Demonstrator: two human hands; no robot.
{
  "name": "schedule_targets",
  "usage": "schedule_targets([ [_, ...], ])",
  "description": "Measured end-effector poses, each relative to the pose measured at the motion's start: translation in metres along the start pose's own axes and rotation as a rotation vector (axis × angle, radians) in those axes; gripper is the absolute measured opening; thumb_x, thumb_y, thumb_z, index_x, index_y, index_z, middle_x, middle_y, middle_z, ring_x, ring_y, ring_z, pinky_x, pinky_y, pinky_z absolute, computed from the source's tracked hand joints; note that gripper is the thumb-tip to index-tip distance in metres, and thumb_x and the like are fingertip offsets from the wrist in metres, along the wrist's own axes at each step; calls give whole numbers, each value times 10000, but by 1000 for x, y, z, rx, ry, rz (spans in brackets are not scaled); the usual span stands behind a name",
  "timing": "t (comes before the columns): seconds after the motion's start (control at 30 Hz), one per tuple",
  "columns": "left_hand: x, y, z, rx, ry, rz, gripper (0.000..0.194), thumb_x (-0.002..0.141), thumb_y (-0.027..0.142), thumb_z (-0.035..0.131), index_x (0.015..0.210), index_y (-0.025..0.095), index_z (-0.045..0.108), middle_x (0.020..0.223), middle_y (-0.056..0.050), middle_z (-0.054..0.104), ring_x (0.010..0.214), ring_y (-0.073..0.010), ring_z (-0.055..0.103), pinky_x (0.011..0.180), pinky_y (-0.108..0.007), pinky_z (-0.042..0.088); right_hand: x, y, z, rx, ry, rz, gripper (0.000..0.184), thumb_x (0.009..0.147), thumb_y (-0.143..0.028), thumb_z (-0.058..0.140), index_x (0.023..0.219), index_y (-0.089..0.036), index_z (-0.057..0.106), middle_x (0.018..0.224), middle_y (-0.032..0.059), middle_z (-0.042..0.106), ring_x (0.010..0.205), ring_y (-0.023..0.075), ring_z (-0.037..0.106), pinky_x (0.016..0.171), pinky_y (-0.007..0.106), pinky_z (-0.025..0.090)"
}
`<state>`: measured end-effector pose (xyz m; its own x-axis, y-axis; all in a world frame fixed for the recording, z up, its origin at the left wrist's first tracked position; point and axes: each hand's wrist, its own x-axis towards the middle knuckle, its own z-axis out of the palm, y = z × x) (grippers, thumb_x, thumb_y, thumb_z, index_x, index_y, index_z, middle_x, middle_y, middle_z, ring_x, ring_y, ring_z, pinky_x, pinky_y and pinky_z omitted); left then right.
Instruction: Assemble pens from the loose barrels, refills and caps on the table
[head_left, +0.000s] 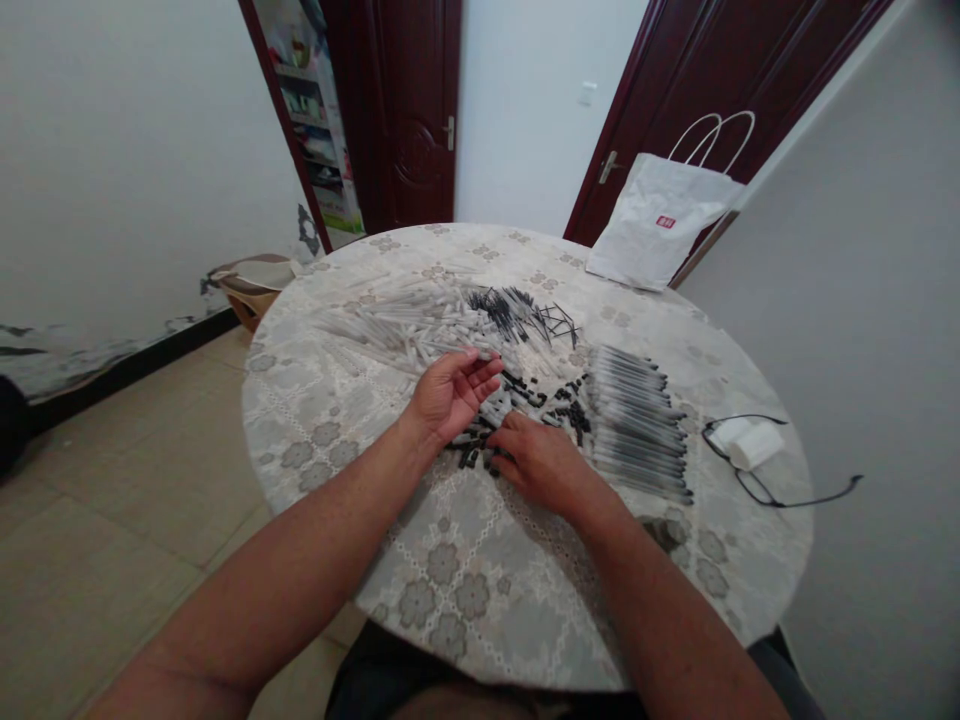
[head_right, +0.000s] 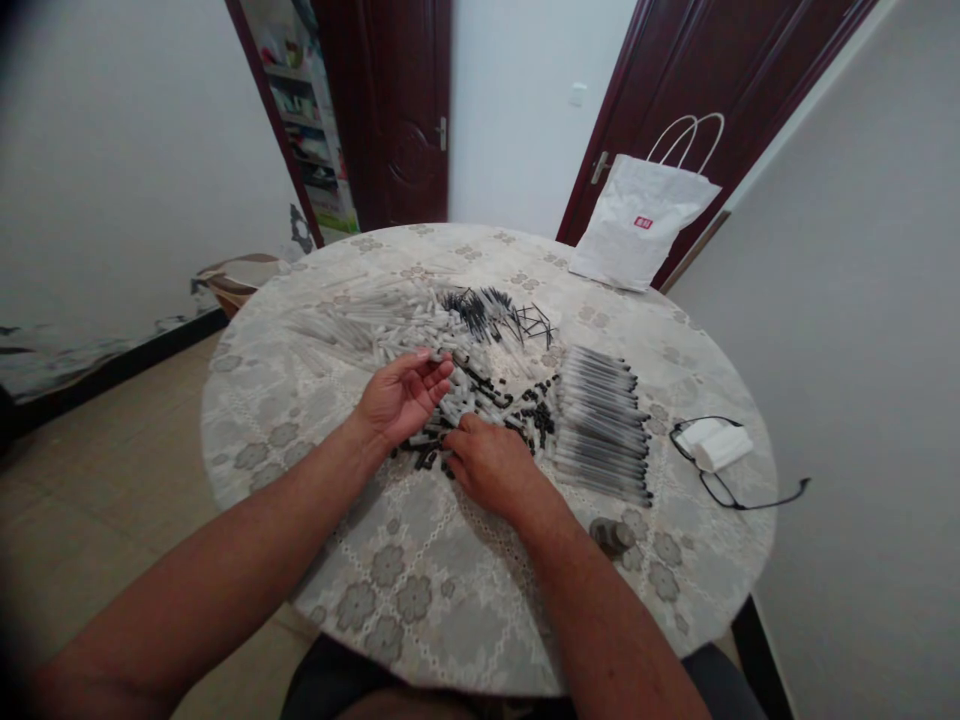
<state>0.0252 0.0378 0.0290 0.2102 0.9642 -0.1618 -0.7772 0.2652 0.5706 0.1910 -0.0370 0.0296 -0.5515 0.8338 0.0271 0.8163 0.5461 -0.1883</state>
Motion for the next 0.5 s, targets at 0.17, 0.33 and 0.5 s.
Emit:
schedule_targets([
  [0.17, 0, -1, 0, 14, -6, 11, 77, 752, 117, 703, 803, 139, 650, 849, -73, 768, 765, -176, 749, 637, -245, 597, 1, -10, 3, -72, -38, -22, 159, 971, -267, 535, 1002, -230, 686, 1007, 41, 634, 809, 173, 621, 665, 278, 387],
  [0.33, -1, -2, 0, 25, -29, 12, 85, 749, 138, 711, 811, 140, 652, 846, -76, 765, 756, -177, 747, 638, -252, 598, 1, -8, 1, -74, -74, -7, 162, 967, -285, 534, 1017, -228, 678, 1037, 44, 632, 818, 171, 618, 680, 276, 385],
  [0.5, -1, -3, 0, 31, -38, 17, 99, 754, 147, 716, 828, 147, 651, 846, -75, 766, 749, -177, 745, 629, -253, 594, 3, -13, -3, -72, -93, 1, 213, 990, -328, 501, 1040, -225, 681, 1051, 52, 632, 846, 180, 628, 716, 288, 404],
])
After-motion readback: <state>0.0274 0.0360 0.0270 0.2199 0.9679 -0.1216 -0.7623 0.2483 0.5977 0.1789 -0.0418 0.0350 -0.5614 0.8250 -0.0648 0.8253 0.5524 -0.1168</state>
